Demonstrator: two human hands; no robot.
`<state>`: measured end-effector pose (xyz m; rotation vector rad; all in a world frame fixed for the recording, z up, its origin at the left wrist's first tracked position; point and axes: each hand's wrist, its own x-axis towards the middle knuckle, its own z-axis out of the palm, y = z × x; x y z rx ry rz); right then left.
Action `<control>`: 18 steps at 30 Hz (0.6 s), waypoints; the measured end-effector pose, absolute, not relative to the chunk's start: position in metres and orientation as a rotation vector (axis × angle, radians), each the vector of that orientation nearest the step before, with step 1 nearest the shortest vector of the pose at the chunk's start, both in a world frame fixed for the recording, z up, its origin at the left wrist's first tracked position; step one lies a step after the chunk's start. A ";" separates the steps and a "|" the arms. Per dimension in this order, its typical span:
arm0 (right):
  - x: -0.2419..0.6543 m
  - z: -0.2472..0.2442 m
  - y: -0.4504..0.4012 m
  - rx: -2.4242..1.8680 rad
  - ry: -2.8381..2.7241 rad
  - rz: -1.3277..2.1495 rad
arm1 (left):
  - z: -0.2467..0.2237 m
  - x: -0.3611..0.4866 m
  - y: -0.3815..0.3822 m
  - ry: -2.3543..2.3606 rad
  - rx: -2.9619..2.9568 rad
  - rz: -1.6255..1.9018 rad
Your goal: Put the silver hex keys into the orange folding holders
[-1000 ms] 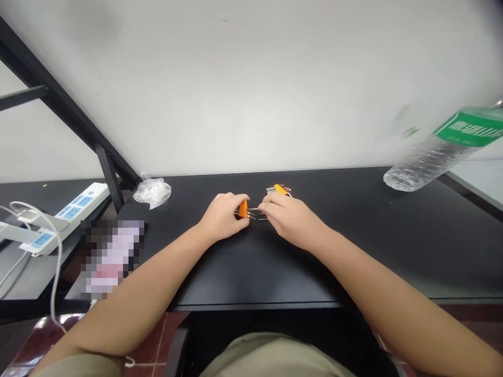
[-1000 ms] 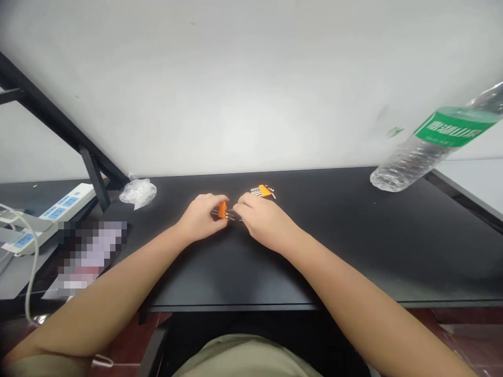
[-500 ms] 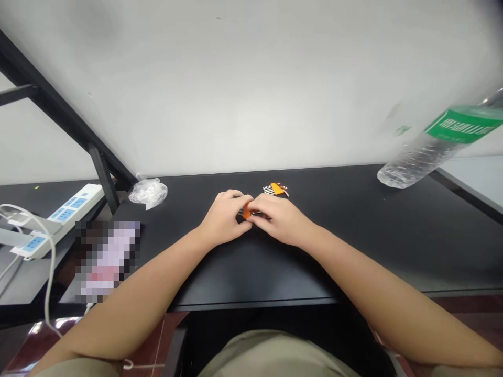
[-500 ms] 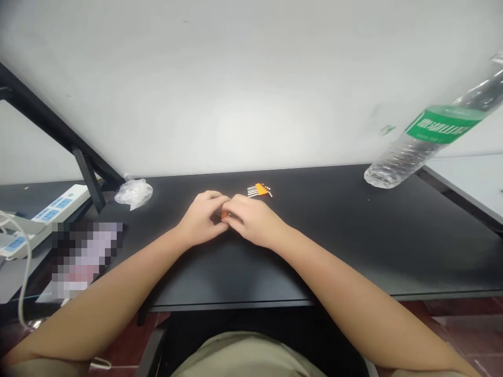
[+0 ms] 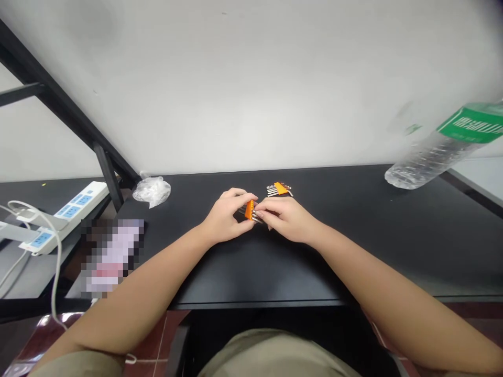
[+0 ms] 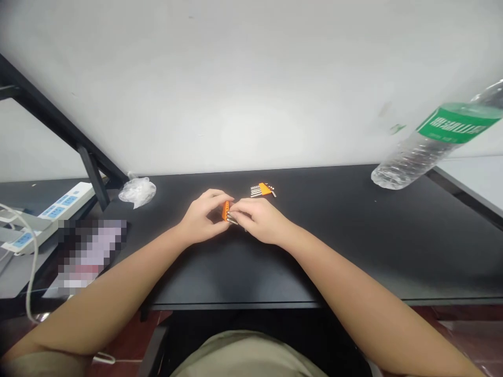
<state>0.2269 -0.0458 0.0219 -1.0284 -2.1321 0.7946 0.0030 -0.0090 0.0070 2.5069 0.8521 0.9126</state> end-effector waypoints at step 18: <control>0.226 0.020 -0.049 -1.097 -1.918 1.284 | 0.007 0.002 -0.009 0.804 2.372 1.010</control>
